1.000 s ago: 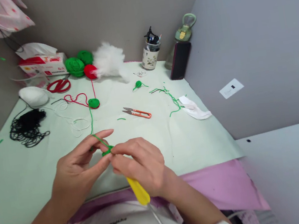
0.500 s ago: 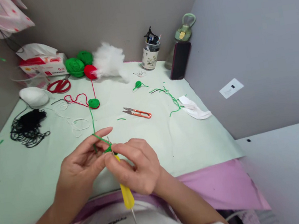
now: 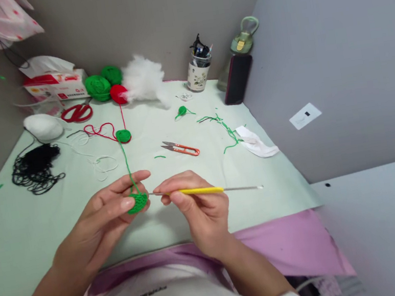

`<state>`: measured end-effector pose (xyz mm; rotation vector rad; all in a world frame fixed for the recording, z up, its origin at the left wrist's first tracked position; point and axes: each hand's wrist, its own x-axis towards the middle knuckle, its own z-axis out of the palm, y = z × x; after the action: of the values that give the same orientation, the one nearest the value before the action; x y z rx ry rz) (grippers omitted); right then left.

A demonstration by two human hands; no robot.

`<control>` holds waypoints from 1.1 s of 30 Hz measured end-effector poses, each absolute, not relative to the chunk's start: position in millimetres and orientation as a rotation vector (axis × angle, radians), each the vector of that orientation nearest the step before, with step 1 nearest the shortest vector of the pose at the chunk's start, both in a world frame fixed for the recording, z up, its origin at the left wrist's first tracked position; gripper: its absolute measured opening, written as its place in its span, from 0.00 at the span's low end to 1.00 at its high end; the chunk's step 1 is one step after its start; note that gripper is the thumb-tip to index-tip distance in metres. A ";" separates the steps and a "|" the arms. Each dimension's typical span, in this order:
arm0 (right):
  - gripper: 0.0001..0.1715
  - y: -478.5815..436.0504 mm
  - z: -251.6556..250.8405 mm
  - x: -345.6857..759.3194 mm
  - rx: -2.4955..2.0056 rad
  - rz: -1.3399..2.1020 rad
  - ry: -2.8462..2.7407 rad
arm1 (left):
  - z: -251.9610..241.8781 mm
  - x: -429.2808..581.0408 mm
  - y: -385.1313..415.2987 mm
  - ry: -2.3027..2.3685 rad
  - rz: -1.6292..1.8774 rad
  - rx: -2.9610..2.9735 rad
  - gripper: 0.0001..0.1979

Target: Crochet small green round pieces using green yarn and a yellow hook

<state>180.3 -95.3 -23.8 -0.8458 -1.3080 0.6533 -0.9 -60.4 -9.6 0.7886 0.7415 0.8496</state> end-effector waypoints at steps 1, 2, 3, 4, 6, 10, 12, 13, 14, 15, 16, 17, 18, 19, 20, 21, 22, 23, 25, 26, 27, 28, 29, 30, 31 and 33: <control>0.10 -96.6 -23.2 181.2 -0.842 0.604 -1.347 | -10.2 -0.8 -61.5 0.778 0.873 0.853 0.15; 0.12 -97.7 -22.5 182.2 -0.836 0.554 -1.391 | -10.7 -0.6 -62.8 0.829 0.908 0.930 0.15; 0.13 -98.7 -21.6 183.2 -0.833 0.516 -1.429 | -11.2 -0.3 -64.1 0.887 0.950 1.020 0.16; 0.14 -99.5 -20.7 184.0 -0.835 0.493 -1.459 | -11.7 -0.1 -65.4 0.946 0.986 1.114 0.17; 0.14 -100.6 -19.3 185.2 -0.861 0.496 -1.477 | -12.4 0.2 -67.0 1.037 1.042 1.281 0.20; 0.11 -101.2 -19.3 186.7 -0.934 0.589 -1.397 | -12.5 -2.0 -66.4 1.090 1.095 1.474 0.22; 0.09 -100.0 -20.4 187.5 -0.925 0.676 -1.331 | -12.2 -3.8 -65.5 1.084 1.068 1.439 0.21; 0.09 -98.9 -21.0 187.6 -0.903 0.731 -1.302 | -12.2 -4.3 -65.2 1.061 1.032 1.383 0.20; 0.08 -97.5 -21.8 187.3 -0.875 0.784 -1.278 | -12.4 -4.3 -65.0 1.019 0.986 1.313 0.19; 0.08 -95.9 -22.6 186.5 -0.852 0.824 -1.260 | -12.9 -3.8 -65.0 0.964 0.939 1.234 0.18; 0.09 -94.2 -23.5 185.0 -0.837 0.840 -1.256 | -13.7 -2.7 -65.0 0.901 0.901 1.165 0.17; 0.09 -92.6 -24.6 182.9 -0.836 0.828 -1.270 | -14.6 -1.1 -65.2 0.843 0.885 1.103 0.17; 0.09 -91.1 -25.9 180.5 -0.846 0.793 -1.295 | -15.5 0.8 -65.5 0.798 0.884 1.045 0.17; 0.09 -89.9 -27.2 177.8 -0.861 0.745 -1.320 | -16.3 2.8 -65.8 0.773 0.877 0.997 0.17; 0.08 -89.1 -28.6 175.2 -0.873 0.697 -1.335 | -16.9 4.7 -66.1 0.759 0.876 0.957 0.17; 0.08 -88.5 -29.9 172.8 -0.879 0.656 -1.336 | -17.3 6.4 -66.3 0.750 0.878 0.927 0.17; 0.09 -88.3 -30.9 170.9 -0.879 0.630 -1.325 | -17.3 7.7 -66.5 0.742 0.881 0.904 0.18; 0.09 -88.4 -31.7 169.5 -0.874 0.619 -1.305 | -17.2 8.8 -66.7 0.738 0.888 0.887 0.18; 0.09 -89.3 -32.4 168.2 -0.867 0.615 -1.278 | -16.6 10.7 -67.0 0.738 0.901 0.861 0.19; 0.10 -89.9 -32.3 168.2 -0.872 0.609 -1.288 | -16.3 11.6 -67.2 0.745 0.906 0.852 0.20; 0.10 -90.3 -32.0 168.5 -0.881 0.595 -1.312 | -16.0 12.6 -67.5 0.756 0.911 0.844 0.21; 0.11 -90.6 -31.6 169.0 -0.889 0.570 -1.343 | -15.6 13.6 -67.7 0.767 0.914 0.839 0.22; 0.11 -90.6 -31.1 169.6 -0.896 0.543 -1.375 | -15.2 14.5 -68.0 0.776 0.917 0.835 0.24; 0.12 -90.3 -30.6 170.1 -0.898 0.528 -1.399 | -14.8 15.3 -68.2 0.783 0.922 0.832 0.25; 0.11 -89.6 -30.1 170.5 -0.898 0.531 -1.405 | -14.4 15.9 -68.3 0.787 0.926 0.827 0.27; 0.09 -87.8 -29.3 170.8 -0.897 0.584 -1.365 | -13.6 16.5 -68.6 0.788 0.925 0.813 0.29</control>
<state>170.8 -87.8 -29.3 -0.8968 -1.3653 0.5838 16.5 -68.6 -13.6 0.8133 0.7878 0.9253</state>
